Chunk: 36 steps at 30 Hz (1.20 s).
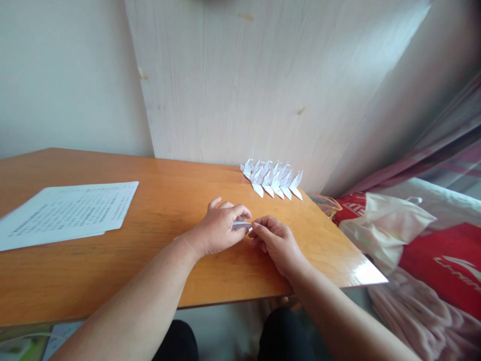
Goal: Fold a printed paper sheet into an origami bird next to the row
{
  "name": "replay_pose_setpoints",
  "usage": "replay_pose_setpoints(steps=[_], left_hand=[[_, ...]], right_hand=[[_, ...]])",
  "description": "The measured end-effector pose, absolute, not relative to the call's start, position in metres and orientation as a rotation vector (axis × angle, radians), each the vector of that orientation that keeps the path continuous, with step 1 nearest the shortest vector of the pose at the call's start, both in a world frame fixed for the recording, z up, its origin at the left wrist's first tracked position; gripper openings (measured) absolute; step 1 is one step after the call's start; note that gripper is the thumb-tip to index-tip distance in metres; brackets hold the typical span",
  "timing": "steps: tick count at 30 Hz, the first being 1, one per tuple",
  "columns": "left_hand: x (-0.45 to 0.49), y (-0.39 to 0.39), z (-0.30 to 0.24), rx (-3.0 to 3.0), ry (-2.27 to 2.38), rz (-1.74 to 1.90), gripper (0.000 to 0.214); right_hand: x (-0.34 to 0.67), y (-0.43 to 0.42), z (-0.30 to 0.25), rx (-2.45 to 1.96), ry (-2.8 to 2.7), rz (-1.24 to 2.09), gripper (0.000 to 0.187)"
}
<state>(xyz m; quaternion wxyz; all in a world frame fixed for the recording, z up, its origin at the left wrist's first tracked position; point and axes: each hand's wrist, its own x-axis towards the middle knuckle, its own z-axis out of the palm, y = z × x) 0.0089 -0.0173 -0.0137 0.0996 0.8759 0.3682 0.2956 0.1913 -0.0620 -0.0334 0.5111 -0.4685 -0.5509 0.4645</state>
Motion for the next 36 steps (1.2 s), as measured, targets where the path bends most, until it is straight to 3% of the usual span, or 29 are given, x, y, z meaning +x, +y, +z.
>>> replay_pose_setpoints(steps=[24, 31, 36], left_hand=[[0.008, -0.028, -0.005, 2.911, 1.129, 1.084, 0.009], [0.002, -0.028, 0.001, 2.872, 1.208, 1.186, 0.016], [-0.001, -0.027, 0.005, 2.853, 1.226, 1.282, 0.016]], right_hand=[[0.192, -0.061, -0.024, -1.212, -1.212, 1.149, 0.02], [0.203, -0.051, -0.011, -1.085, -1.615, 1.007, 0.03], [0.209, -0.033, -0.002, -1.075, -1.841, 0.856, 0.021]])
